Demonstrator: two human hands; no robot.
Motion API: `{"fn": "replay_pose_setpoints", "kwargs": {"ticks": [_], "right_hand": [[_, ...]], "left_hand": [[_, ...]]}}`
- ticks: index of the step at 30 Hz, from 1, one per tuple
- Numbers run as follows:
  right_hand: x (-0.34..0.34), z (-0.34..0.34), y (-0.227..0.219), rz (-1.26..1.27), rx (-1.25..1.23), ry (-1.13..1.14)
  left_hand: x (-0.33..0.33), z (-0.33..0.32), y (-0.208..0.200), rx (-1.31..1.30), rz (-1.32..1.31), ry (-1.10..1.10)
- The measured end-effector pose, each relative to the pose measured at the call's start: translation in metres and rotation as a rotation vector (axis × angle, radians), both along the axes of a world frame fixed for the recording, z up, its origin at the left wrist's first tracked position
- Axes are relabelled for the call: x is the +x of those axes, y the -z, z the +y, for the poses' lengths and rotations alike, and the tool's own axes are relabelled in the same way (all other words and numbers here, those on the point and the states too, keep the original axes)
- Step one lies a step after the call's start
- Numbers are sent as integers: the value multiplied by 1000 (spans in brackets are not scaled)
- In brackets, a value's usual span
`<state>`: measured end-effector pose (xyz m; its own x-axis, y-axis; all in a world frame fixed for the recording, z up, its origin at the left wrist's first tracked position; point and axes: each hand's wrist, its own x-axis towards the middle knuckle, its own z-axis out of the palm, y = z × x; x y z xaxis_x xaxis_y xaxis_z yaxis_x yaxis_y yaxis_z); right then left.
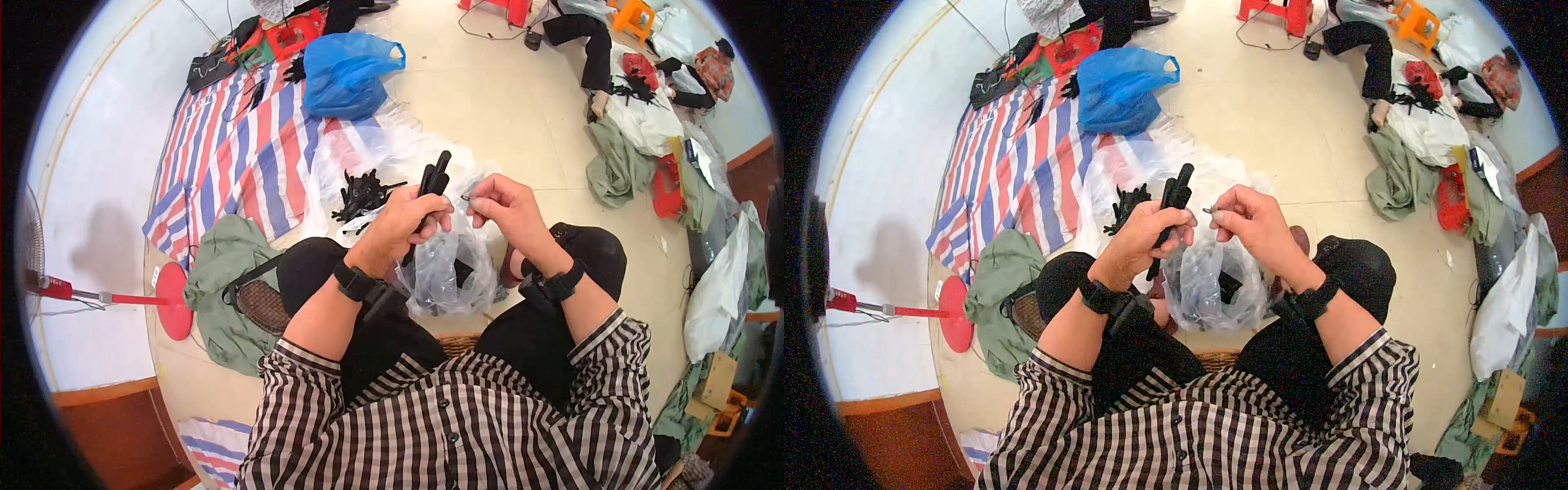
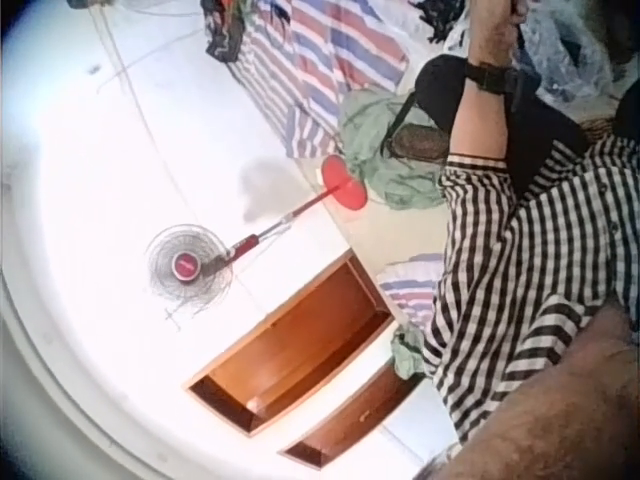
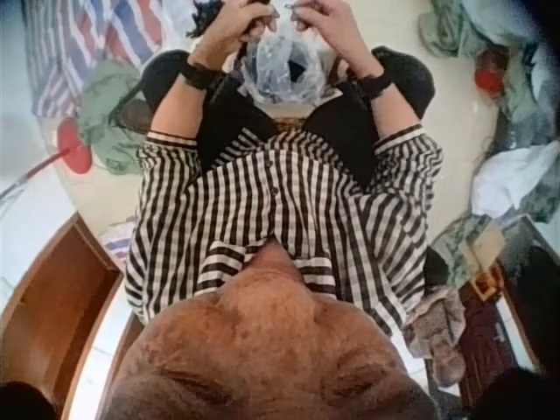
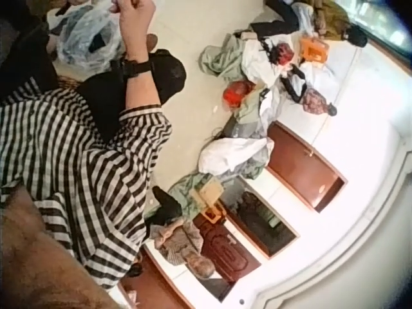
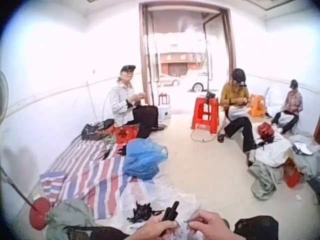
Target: Assembling small plastic and velcro strap components for shoes in a workshop setting.
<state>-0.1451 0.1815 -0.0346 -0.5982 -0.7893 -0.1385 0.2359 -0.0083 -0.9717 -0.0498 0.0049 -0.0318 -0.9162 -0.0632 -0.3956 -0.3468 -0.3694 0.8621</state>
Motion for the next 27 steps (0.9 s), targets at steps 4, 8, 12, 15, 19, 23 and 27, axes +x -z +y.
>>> {"fn": "replay_pose_setpoints", "kwargs": {"ticks": [4,8,12,15,19,23,27], "right_hand": [[8,-1,-6,581,50,28],[11,1,-8,973,43,20],[12,4,-12,791,24,11],[15,3,-15,542,2,-12],[15,2,-10,617,10,-18],[17,1,-12,615,35,-9],[13,1,-12,334,-8,102]], "left_hand": [[-1,4,-5,120,-15,8],[3,8,-4,159,8,65],[4,10,-4,150,36,44],[4,7,-4,150,64,10],[5,8,-3,169,83,31],[7,7,-5,216,91,43],[5,7,-5,216,178,5]]}}
